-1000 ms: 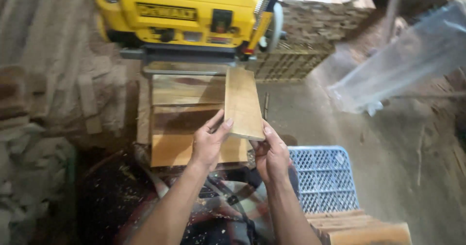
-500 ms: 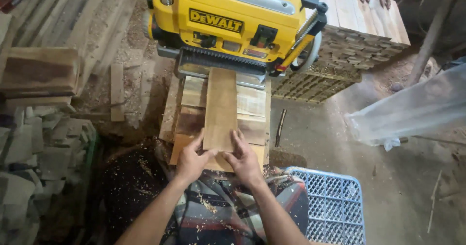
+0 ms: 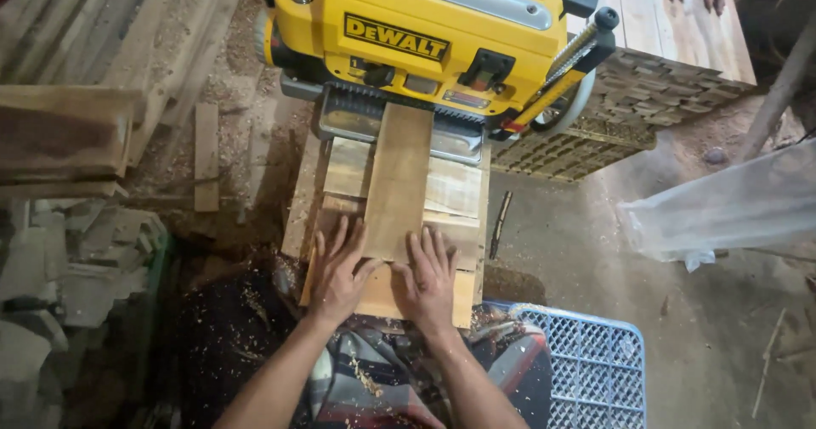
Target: Feeding wood planks into a thickness planer to smooth and level their surfaces.
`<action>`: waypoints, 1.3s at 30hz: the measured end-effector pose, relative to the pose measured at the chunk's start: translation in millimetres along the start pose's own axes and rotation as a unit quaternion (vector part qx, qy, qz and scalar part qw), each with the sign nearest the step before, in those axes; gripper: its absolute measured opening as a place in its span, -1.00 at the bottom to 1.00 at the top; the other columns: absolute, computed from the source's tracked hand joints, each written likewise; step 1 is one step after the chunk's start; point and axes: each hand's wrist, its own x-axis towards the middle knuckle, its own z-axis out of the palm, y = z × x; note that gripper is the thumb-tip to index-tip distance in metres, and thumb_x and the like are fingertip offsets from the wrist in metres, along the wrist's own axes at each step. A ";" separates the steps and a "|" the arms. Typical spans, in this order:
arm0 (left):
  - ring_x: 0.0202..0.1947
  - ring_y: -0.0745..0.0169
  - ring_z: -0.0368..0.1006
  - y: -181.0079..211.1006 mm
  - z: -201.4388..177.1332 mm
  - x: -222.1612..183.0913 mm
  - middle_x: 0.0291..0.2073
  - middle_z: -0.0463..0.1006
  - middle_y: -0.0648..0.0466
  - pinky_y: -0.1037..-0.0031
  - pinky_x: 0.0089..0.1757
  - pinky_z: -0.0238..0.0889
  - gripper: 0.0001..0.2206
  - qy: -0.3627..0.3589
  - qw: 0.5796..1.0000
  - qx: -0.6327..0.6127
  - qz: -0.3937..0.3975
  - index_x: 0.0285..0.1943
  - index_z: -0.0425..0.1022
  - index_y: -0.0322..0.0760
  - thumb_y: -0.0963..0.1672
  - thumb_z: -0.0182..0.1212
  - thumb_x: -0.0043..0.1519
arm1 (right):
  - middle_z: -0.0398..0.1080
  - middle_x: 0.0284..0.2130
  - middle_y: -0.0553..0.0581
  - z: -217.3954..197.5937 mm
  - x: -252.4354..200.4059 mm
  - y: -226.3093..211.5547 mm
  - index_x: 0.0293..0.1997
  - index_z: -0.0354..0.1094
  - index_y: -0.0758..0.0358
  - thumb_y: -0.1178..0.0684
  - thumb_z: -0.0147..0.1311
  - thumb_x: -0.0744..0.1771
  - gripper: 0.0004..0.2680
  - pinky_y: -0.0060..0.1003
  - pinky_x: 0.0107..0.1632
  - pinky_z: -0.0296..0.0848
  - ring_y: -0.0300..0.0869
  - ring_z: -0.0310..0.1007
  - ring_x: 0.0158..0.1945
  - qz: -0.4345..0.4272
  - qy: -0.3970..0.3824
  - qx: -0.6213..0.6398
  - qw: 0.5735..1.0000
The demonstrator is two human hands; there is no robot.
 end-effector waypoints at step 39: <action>0.55 -0.08 -0.10 -33.1 20.6 145.6 0.54 0.10 -0.09 -0.36 0.34 -0.31 -0.16 -0.069 0.975 0.206 -0.040 0.55 0.12 -0.25 0.25 0.07 0.20 | 0.00 0.45 0.44 10.6 156.1 40.8 0.52 -0.05 0.32 -0.44 0.23 0.24 -0.19 0.39 0.44 -0.10 0.34 -0.10 0.51 0.117 -0.075 -0.037 0.990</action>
